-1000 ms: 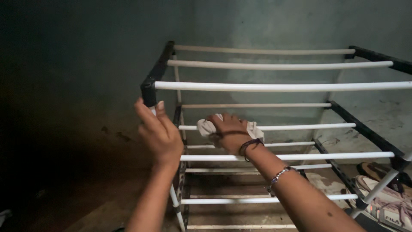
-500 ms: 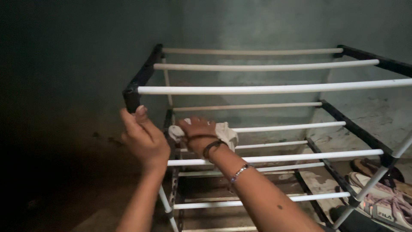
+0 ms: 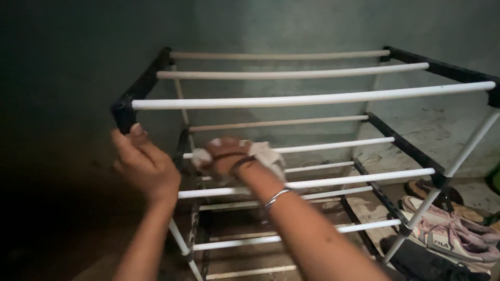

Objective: The person wipes the horizontal bars of a white plastic drying rack with a white cloth. They systematically clean each bar from one end to the other, moving from the top level down to the lower levels. The person holds the rack steady with one hand while wiping with the other.

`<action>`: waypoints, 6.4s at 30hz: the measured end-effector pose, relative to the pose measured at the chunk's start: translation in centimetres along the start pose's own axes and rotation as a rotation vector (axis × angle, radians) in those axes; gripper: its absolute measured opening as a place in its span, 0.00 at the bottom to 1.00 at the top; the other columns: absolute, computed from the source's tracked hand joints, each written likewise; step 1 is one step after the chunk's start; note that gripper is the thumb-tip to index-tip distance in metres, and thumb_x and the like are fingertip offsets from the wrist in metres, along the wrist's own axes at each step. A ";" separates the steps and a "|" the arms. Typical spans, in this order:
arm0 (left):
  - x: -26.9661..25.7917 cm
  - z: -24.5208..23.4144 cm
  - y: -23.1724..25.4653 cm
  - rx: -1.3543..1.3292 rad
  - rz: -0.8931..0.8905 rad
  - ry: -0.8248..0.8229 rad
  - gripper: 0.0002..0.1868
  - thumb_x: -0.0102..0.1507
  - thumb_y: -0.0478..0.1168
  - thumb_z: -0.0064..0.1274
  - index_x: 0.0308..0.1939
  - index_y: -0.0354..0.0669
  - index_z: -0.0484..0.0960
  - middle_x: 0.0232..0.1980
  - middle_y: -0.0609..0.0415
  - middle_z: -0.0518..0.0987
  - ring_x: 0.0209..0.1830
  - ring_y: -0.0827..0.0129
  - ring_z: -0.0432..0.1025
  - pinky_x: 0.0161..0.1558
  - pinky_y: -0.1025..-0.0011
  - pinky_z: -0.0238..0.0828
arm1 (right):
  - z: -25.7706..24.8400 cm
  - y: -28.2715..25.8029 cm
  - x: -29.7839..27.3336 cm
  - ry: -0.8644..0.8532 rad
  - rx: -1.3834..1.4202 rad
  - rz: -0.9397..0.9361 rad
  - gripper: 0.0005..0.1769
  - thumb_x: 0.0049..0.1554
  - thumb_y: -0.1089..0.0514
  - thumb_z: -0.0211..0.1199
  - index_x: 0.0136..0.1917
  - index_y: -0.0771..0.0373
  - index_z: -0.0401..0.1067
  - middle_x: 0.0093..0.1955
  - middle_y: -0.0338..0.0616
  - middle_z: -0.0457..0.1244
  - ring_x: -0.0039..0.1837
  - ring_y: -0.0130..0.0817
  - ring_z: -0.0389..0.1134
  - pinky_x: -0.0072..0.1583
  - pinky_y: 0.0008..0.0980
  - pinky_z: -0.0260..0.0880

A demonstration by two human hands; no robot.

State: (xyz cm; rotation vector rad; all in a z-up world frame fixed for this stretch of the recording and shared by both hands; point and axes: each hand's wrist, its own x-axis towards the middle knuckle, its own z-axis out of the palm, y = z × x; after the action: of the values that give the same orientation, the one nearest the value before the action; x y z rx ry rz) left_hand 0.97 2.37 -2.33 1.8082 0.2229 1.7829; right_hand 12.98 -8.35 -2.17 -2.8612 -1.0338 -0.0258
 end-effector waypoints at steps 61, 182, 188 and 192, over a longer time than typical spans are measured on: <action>0.1 -0.4 0.1 -0.036 -0.085 -0.076 0.21 0.77 0.54 0.30 0.47 0.39 0.67 0.21 0.55 0.69 0.16 0.68 0.69 0.16 0.69 0.57 | -0.7 13.6 -4.4 0.163 -0.195 0.212 0.26 0.58 0.42 0.64 0.69 0.38 0.66 0.68 0.48 0.62 0.70 0.54 0.62 0.68 0.68 0.55; -0.2 -0.4 -1.0 0.182 -0.063 -0.079 0.19 0.80 0.51 0.28 0.49 0.42 0.68 0.25 0.60 0.69 0.20 0.74 0.67 0.21 0.75 0.60 | 0.5 20.9 7.9 0.187 -0.221 -0.054 0.21 0.54 0.65 0.68 0.53 0.38 0.82 0.63 0.41 0.67 0.65 0.45 0.68 0.68 0.43 0.66; -0.5 -0.5 -1.5 0.183 0.009 -0.072 0.19 0.82 0.52 0.27 0.51 0.43 0.67 0.28 0.60 0.69 0.22 0.75 0.67 0.24 0.77 0.61 | -0.6 31.2 4.2 0.159 -0.241 0.082 0.26 0.55 0.67 0.65 0.57 0.34 0.81 0.67 0.37 0.67 0.68 0.41 0.68 0.71 0.39 0.65; -0.3 -0.5 -1.7 0.180 0.011 -0.080 0.18 0.82 0.51 0.27 0.49 0.42 0.66 0.26 0.60 0.68 0.21 0.75 0.67 0.23 0.76 0.61 | -1.6 34.7 0.5 0.130 -0.334 0.340 0.31 0.55 0.71 0.62 0.58 0.31 0.80 0.70 0.40 0.63 0.70 0.43 0.66 0.69 0.42 0.66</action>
State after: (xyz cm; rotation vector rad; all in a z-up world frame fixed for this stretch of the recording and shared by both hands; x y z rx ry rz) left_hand 0.94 3.75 -3.46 2.0050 0.3518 1.7420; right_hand 35.55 -34.66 -3.61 -3.2401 -0.5531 -0.3872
